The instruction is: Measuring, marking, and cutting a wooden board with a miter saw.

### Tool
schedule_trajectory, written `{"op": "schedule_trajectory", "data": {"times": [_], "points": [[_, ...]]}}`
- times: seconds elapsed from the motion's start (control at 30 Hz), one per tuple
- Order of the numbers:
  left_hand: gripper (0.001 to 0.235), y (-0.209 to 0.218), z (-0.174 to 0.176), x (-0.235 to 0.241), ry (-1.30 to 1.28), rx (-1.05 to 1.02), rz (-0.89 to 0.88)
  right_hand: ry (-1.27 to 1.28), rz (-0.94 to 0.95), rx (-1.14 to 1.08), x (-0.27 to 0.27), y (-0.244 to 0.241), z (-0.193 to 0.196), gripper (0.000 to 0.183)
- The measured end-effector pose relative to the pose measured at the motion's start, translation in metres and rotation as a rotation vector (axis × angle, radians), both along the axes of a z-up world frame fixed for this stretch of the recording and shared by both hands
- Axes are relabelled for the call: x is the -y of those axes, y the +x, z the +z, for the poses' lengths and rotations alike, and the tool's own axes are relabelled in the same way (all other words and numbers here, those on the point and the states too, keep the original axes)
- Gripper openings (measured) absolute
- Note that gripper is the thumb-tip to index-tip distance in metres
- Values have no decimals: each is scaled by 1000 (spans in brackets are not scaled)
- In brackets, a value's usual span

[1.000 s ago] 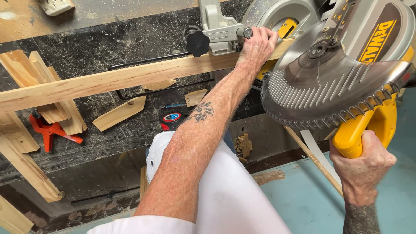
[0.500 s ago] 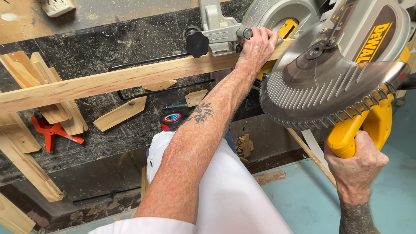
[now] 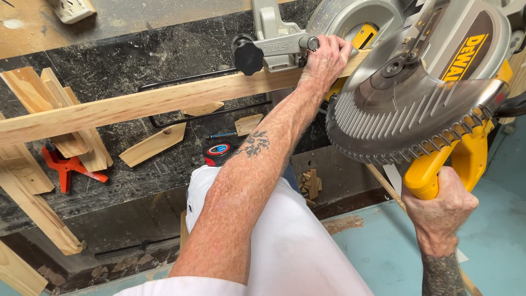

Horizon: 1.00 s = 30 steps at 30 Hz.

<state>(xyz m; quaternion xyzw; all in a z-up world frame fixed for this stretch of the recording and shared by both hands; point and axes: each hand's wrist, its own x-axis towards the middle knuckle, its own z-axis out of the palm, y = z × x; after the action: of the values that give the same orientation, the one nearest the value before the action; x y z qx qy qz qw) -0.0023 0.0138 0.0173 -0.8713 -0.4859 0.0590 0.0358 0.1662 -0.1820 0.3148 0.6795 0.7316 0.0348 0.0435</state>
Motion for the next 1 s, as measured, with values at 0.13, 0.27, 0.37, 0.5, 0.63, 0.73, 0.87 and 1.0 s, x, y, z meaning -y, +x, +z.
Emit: {"op": "schedule_trajectory", "data": {"times": [0.13,0.27,0.37,0.5,0.63,0.73,0.87,1.0], "points": [[29,0,2,0,-17,36,49,-10,1,11,-1,-4,1,43],[26,-3,9,0,-3,36,47,4,24,23,0,-9,1,43],[31,-3,9,-1,-40,81,95,9,25,41,0,-12,2,39],[26,-6,13,-3,-32,96,115,12,9,45,0,-18,2,39],[24,-9,22,-8,-29,63,22,26,51,45,-7,-36,9,32],[23,-4,9,2,10,90,85,44,71,31,9,-30,-26,32],[21,5,-8,12,55,-37,1,120,20,-98,37,-30,-97,35],[36,-3,-15,17,-1,-48,-24,105,51,-69,53,-30,-125,33]]}}
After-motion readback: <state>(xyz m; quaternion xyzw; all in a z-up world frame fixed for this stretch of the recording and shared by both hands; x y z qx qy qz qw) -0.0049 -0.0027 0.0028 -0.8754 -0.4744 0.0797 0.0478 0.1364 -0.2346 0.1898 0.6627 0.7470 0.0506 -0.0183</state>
